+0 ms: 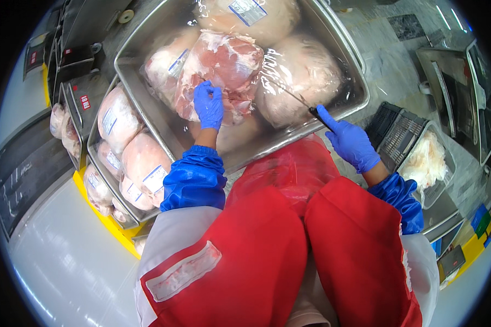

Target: The person uses a knife to trim fat and connective tissue from a large piece of raw meat placed in a metal tray. They repeatedly cut and remove sections, placing the trimmed pieces into a nearby container.

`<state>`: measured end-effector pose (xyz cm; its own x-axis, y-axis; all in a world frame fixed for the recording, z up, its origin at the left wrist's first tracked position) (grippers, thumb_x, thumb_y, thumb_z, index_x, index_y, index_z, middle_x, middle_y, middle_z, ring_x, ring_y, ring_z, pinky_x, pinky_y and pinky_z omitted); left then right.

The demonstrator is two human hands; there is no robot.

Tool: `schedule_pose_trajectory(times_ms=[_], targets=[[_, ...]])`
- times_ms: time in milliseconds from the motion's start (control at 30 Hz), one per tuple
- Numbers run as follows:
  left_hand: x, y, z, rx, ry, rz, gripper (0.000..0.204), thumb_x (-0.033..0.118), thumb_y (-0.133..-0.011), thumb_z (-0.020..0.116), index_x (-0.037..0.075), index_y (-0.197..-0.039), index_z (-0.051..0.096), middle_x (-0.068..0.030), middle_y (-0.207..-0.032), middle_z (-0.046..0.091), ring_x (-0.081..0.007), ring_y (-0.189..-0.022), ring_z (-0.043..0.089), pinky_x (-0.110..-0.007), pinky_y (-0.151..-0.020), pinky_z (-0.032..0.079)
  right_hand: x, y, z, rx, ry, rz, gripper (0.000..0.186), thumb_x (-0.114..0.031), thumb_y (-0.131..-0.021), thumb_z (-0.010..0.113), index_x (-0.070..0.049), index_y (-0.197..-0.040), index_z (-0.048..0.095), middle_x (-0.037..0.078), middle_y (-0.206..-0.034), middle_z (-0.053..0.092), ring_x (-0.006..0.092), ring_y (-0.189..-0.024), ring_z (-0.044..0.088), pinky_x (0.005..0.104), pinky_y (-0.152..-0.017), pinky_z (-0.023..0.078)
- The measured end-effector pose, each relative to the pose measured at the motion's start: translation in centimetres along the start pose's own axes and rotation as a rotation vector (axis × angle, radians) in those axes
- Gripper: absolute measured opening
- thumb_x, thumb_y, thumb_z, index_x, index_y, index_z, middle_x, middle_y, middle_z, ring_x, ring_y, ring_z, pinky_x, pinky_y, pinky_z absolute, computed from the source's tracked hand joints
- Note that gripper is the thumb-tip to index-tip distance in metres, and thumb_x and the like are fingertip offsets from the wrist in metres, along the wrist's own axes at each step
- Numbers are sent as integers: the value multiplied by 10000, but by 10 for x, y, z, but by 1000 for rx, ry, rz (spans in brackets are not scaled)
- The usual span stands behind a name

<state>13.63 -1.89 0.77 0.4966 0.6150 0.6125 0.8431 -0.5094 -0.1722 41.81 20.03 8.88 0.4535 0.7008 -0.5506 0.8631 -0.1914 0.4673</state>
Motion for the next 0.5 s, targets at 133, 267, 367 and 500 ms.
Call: schedule_pose_trajectory(times_ms=[133,267,367,500], targets=[[-30,11,-9,44,217,-213,148,142,-779,613,29,-741,527,-116,-908,580,-242,-861,552,-340,-793,423,0,-13,-25,-5,60,-41,660,-144,-817,511,-205,-1399,206,208,-769,580,346,-684,578,452,-622,466],[7,21,-22,83,543,-347,181,163,-820,605,9,-755,534,-59,-832,592,-139,-756,541,-280,-709,432,6,-23,-25,75,-5,-77,644,-126,-817,497,-188,-1393,217,208,-790,587,349,-721,578,458,-648,458],[13,35,-40,16,457,-405,189,175,-833,595,2,-769,553,-34,-765,592,-111,-702,529,-272,-667,434,13,-44,4,133,-35,-36,620,-112,-816,484,-167,-1381,236,216,-811,588,365,-746,575,464,-673,449],[0,72,-47,-171,283,-514,131,100,-837,576,8,-743,570,-38,-792,586,-108,-735,533,-269,-713,449,-10,-40,18,78,-65,-43,593,-124,-808,485,-110,-1359,265,242,-871,589,392,-796,573,479,-696,441]])
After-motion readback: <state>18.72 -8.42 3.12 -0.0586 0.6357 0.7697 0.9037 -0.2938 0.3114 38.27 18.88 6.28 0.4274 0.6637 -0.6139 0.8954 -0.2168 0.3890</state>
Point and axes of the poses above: each hand's wrist, its own y-axis away from the middle knuckle, its own z-axis out of the palm, x = y × z, the point moved 2 cm from there along -y, towards the middle knuckle
